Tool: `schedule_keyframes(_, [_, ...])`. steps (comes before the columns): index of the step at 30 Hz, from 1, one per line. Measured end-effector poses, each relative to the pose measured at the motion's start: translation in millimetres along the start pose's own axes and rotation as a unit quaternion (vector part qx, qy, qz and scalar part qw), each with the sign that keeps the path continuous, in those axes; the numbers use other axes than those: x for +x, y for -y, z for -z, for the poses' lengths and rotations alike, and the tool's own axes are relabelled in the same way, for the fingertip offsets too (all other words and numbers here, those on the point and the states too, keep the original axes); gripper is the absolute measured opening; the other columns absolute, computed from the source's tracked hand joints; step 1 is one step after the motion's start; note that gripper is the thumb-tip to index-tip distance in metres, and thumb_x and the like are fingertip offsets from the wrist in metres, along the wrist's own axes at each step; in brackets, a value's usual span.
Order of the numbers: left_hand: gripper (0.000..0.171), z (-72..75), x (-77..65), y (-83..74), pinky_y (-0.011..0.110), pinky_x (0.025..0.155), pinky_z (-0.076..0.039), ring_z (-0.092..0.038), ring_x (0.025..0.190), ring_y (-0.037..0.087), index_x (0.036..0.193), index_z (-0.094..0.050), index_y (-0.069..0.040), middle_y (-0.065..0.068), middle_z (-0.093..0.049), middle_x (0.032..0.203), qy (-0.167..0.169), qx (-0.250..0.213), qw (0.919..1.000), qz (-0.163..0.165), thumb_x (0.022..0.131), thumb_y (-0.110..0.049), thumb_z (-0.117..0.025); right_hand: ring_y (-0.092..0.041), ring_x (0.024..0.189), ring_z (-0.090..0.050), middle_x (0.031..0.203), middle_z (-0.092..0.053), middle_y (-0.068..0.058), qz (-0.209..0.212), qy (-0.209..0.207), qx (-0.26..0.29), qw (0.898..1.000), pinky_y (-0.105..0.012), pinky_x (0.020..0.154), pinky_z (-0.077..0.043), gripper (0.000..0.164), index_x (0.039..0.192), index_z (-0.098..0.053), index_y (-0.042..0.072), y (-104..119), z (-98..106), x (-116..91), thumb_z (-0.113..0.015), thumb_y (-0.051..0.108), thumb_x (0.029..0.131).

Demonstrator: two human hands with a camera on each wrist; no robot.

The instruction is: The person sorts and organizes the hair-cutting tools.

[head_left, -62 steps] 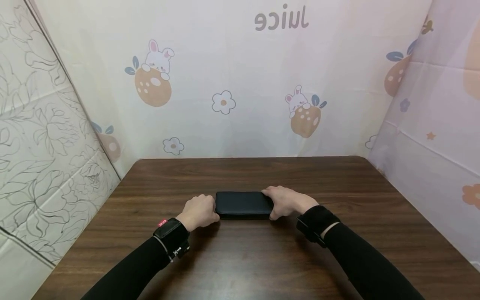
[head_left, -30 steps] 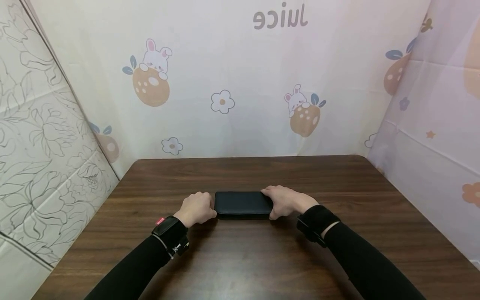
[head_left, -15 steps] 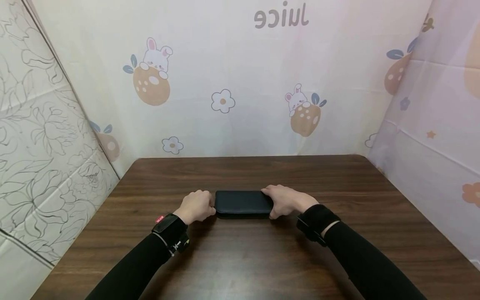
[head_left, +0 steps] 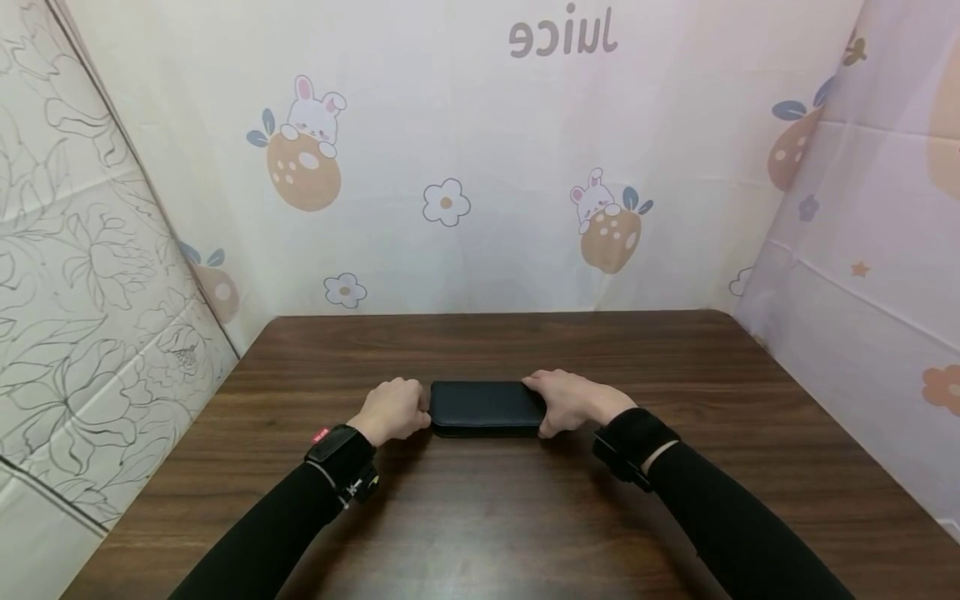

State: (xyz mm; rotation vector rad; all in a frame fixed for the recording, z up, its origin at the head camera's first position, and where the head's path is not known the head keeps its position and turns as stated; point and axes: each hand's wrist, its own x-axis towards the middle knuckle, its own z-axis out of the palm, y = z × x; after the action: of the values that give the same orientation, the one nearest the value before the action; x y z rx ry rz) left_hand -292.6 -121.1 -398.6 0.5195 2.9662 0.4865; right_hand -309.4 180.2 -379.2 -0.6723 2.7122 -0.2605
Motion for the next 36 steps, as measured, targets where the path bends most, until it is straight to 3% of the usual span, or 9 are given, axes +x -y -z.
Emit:
schedule_keyframes(5, [0.033, -1.2, 3.1, 1.1, 0.029, 0.051, -0.031, -0.048, 0.05, 0.014, 0.06, -0.063, -0.015, -0.004, -0.055, 0.052, 0.0, 0.0, 1.0, -0.004, 0.091, -0.011, -0.07, -0.038, 0.141, -0.039, 0.157, -0.038, -0.017, -0.003, 0.0, -0.002, 1.0, -0.052, 0.109, -0.038, 0.086, 0.156, -0.038, 0.003, -0.7, 0.1, -0.9, -0.082, 0.017, 0.083])
schedule_keyframes(11, [0.01, -2.2, 2.4, 5.0, 0.03, 0.059, -0.044, -0.056, 0.058, 0.013, 0.081, -0.073, -0.013, -0.004, -0.06, 0.063, -0.003, -0.006, 1.0, 0.002, 0.091, -0.012, -0.072, -0.038, 0.141, -0.039, 0.157, -0.038, -0.016, -0.002, 0.002, -0.001, 1.0, -0.052, 0.108, -0.039, 0.085, 0.156, -0.038, 0.003, 0.3, -0.2, -0.3, -0.081, 0.017, 0.083])
schedule_keyframes(19, [0.007, -1.7, -0.7, 9.1, 0.031, 0.059, -0.047, -0.058, 0.057, 0.012, 0.087, -0.075, -0.011, -0.004, -0.062, 0.064, -0.001, -0.022, 0.9998, 0.001, 0.092, -0.011, -0.071, -0.036, 0.14, -0.04, 0.157, -0.038, -0.014, -0.003, 0.004, -0.007, 1.0, -0.049, 0.107, -0.039, 0.085, 0.156, -0.038, 0.004, 1.7, -1.8, 3.6, -0.081, 0.017, 0.084])
schedule_keyframes(27, [0.021, -0.6, 0.7, 5.4, 0.029, 0.055, -0.038, -0.054, 0.054, 0.014, 0.072, -0.069, -0.014, -0.003, -0.058, 0.057, 0.001, -0.022, 0.9997, -0.004, 0.093, -0.011, -0.07, -0.037, 0.141, -0.039, 0.157, -0.038, -0.016, -0.003, 0.005, -0.009, 1.0, -0.05, 0.108, -0.039, 0.086, 0.156, -0.038, 0.004, 1.3, -0.3, 1.5, -0.081, 0.017, 0.084])
schedule_keyframes(33, [0.007, 0.2, 2.9, 3.2, 0.034, 0.065, -0.05, -0.058, 0.063, 0.013, 0.086, -0.075, -0.012, -0.003, -0.062, 0.068, -0.002, -0.005, 1.0, -0.002, 0.092, -0.013, -0.072, -0.039, 0.141, -0.038, 0.158, -0.037, -0.017, -0.001, 0.005, -0.006, 1.0, -0.051, 0.107, -0.039, 0.085, 0.156, -0.037, 0.003, 0.5, 0.6, -0.3, -0.08, 0.016, 0.084])
schedule_keyframes(36, [0.02, 0.1, 1.8, 4.4, 0.031, 0.057, -0.041, -0.05, 0.057, 0.013, 0.072, -0.069, -0.013, -0.004, -0.057, 0.061, -0.013, -0.004, 0.9999, -0.007, 0.091, -0.011, -0.071, -0.04, 0.142, -0.038, 0.158, -0.037, -0.018, 0.003, 0.006, -0.004, 1.0, -0.051, 0.107, -0.04, 0.085, 0.156, -0.037, 0.002, 1.1, 1.0, 0.6, -0.081, 0.016, 0.084])
